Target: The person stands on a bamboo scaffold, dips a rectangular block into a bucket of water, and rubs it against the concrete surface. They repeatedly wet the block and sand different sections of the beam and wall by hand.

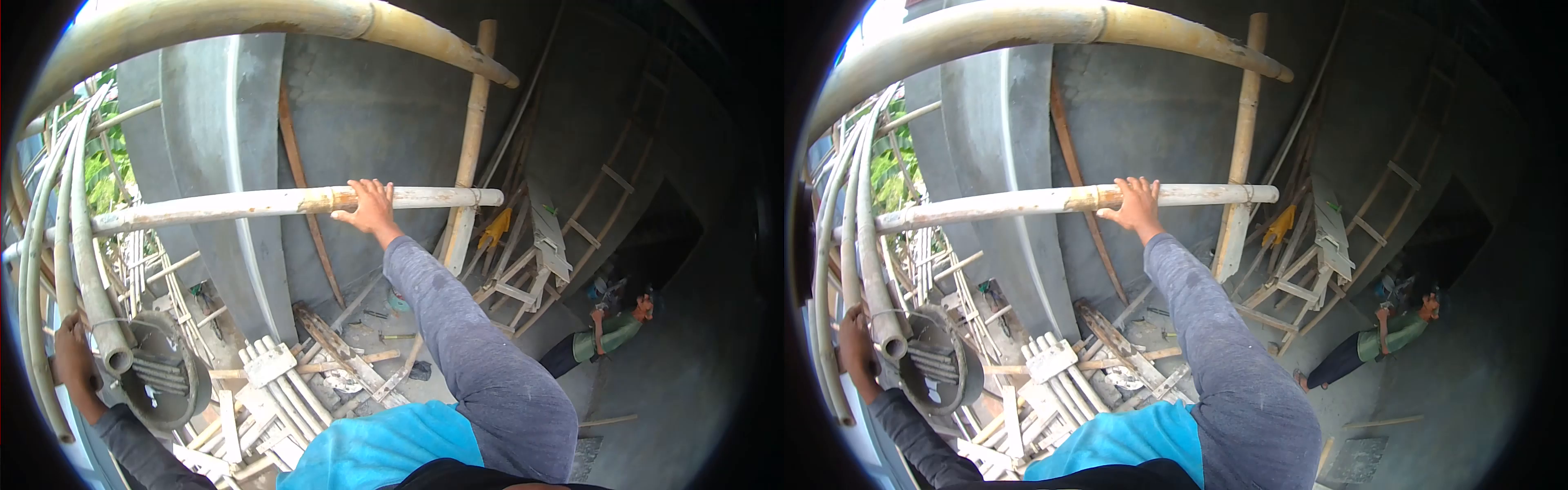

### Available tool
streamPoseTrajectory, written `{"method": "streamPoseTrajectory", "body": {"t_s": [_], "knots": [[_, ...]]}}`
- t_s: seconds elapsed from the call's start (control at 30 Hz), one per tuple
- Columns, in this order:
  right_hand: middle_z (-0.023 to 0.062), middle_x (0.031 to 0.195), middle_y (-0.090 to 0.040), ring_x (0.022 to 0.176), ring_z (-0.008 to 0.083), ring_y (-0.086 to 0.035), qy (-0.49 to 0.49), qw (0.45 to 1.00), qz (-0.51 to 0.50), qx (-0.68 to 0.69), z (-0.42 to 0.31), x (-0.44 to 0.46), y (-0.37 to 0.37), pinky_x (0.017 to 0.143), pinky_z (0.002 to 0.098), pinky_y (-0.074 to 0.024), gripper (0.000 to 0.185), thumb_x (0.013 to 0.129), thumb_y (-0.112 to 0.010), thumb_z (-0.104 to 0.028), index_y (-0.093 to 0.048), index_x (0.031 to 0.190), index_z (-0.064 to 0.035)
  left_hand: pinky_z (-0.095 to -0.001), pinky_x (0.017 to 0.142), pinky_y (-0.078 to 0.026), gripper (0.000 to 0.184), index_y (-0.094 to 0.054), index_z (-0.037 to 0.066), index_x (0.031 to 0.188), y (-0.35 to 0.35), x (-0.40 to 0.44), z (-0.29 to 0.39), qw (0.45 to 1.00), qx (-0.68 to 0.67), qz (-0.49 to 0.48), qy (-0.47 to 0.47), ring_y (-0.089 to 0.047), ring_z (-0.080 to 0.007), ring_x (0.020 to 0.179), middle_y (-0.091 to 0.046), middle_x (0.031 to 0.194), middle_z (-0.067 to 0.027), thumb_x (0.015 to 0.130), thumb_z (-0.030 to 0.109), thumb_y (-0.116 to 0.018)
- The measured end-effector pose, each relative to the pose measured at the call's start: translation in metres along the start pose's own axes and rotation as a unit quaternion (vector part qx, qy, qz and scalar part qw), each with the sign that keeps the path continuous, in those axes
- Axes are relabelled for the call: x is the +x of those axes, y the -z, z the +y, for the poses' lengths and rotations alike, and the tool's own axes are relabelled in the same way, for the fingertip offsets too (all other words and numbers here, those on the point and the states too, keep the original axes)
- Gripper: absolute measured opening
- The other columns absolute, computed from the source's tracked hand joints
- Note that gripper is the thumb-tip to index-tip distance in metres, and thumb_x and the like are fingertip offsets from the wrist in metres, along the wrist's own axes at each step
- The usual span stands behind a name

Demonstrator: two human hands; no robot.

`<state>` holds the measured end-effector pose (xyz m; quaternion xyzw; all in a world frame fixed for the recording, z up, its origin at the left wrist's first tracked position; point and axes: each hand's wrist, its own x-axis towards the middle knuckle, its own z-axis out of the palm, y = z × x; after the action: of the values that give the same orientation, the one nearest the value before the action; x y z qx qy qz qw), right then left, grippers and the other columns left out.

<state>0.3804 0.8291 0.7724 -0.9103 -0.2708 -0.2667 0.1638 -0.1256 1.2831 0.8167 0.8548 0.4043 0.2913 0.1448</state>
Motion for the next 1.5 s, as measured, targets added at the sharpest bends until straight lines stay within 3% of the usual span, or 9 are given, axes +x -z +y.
{"method": "streamPoseTrajectory", "body": {"t_s": [0.1, 0.2, 0.37, 0.47, 0.57, 0.67, 0.97, 1.17, 1.5], "knots": [[0.0207, 0.143, -0.043, 0.135, 0.0371, -0.038, 0.033, 0.990, 0.081, 0.106, -0.021, -0.009, 0.008, 0.115, 0.0539, -0.0223, 0.082, 0.071, -0.076, -0.057, -0.054, 0.135, -0.0115, -0.0411, 0.094, -0.047, 0.035, -0.065, -0.001, 0.117, 0.003, -0.003, 0.009, 0.999, 0.018, 0.021, -0.017, -0.064, -0.0353, 0.107, -0.067, 0.112, -0.0216, 0.092, 0.019, -0.051], [0.0200, 0.123, -0.058, 0.113, 0.0323, -0.057, 0.123, 0.924, 0.200, 0.301, -0.087, -0.057, 0.003, 0.098, 0.0395, -0.0452, 0.052, 0.078, -0.078, -0.019, -0.059, 0.122, 0.0029, -0.0431, 0.090, -0.049, 0.031, -0.068, 0.002, 0.112, 0.013, -0.021, 0.041, 0.998, 0.039, 0.045, 0.004, -0.064, -0.0363, 0.102, -0.068, 0.107, -0.0216, 0.090, 0.020, -0.056], [0.0118, 0.084, -0.070, 0.081, 0.0268, -0.069, 0.339, 0.796, 0.041, 0.499, -0.227, -0.187, 0.015, 0.076, 0.0361, -0.0560, 0.019, 0.072, -0.080, -0.005, -0.071, 0.087, -0.0010, -0.0419, 0.090, -0.050, 0.030, -0.067, 0.010, 0.118, 0.008, -0.014, 0.033, 0.994, 0.101, 0.038, 0.010, -0.065, -0.0339, 0.101, -0.069, 0.107, -0.0173, 0.092, 0.022, -0.056], [0.0081, 0.085, -0.068, 0.082, 0.0276, -0.068, 0.500, 0.677, -0.006, 0.540, -0.284, -0.215, 0.029, 0.076, 0.0369, -0.0567, 0.020, 0.067, -0.083, -0.011, -0.072, 0.083, -0.0076, -0.0426, 0.090, -0.050, 0.042, -0.057, 0.000, 0.127, 0.006, -0.019, 0.032, 0.986, 0.161, -0.004, 0.036, -0.065, -0.0376, 0.102, -0.068, 0.111, -0.0202, 0.094, 0.025, -0.049], [0.0140, 0.111, -0.065, 0.100, 0.0320, -0.064, 0.517, 0.704, -0.054, 0.485, -0.338, -0.197, 0.049, 0.086, 0.0399, -0.0535, 0.026, 0.073, -0.079, -0.013, -0.070, 0.097, -0.0054, -0.0450, 0.083, -0.052, 0.038, -0.060, -0.002, 0.118, -0.007, -0.012, 0.021, 0.984, 0.167, 0.058, -0.012, -0.067, -0.0386, 0.091, -0.070, 0.096, -0.0201, 0.092, 0.025, -0.053], [0.0233, 0.129, -0.053, 0.110, 0.0371, -0.060, 0.549, 0.752, -0.131, 0.341, -0.389, -0.176, 0.028, 0.090, 0.0445, -0.0511, 0.047, 0.080, -0.074, -0.024, -0.061, 0.122, -0.0073, -0.0439, 0.091, -0.051, 0.034, -0.072, 0.019, 0.114, -0.005, -0.005, 0.024, 0.991, 0.108, 0.072, 0.041, -0.067, -0.0333, 0.100, -0.069, 0.111, -0.0153, 0.086, 0.016, -0.051], [0.0223, 0.132, -0.053, 0.113, 0.0372, -0.061, 0.495, 0.783, -0.375, -0.016, -0.454, -0.162, 0.003, 0.093, 0.0454, -0.0502, 0.085, 0.072, -0.073, -0.054, -0.046, 0.138, -0.0080, -0.0444, 0.092, -0.051, 0.034, -0.071, 0.021, 0.113, -0.002, -0.014, 0.037, 0.989, 0.112, 0.079, 0.058, -0.066, -0.0342, 0.103, -0.069, 0.108, -0.0158, 0.088, 0.015, -0.049], [0.0167, 0.113, -0.069, 0.103, 0.0316, -0.067, 0.504, 0.743, -0.440, -0.004, -0.466, -0.157, -0.022, 0.088, 0.0426, -0.0523, 0.070, 0.071, -0.065, -0.060, -0.070, 0.109, -0.0004, -0.0456, 0.091, -0.050, 0.030, -0.071, 0.011, 0.111, 0.003, -0.014, 0.035, 0.996, 0.060, 0.068, 0.017, -0.065, -0.0354, 0.101, -0.069, 0.105, -0.0209, 0.089, 0.021, -0.053], [0.0138, 0.130, -0.061, 0.118, 0.0283, -0.060, 0.388, 0.744, -0.538, 0.082, -0.468, -0.145, 0.010, 0.096, 0.0390, -0.0470, 0.064, 0.082, -0.055, -0.057, -0.064, 0.125, -0.0103, -0.0464, 0.090, -0.050, 0.027, -0.071, 0.007, 0.108, -0.002, -0.014, 0.028, 0.995, 0.030, 0.092, -0.031, -0.063, -0.0398, 0.097, -0.065, 0.103, -0.0255, 0.089, 0.017, -0.054]]}}
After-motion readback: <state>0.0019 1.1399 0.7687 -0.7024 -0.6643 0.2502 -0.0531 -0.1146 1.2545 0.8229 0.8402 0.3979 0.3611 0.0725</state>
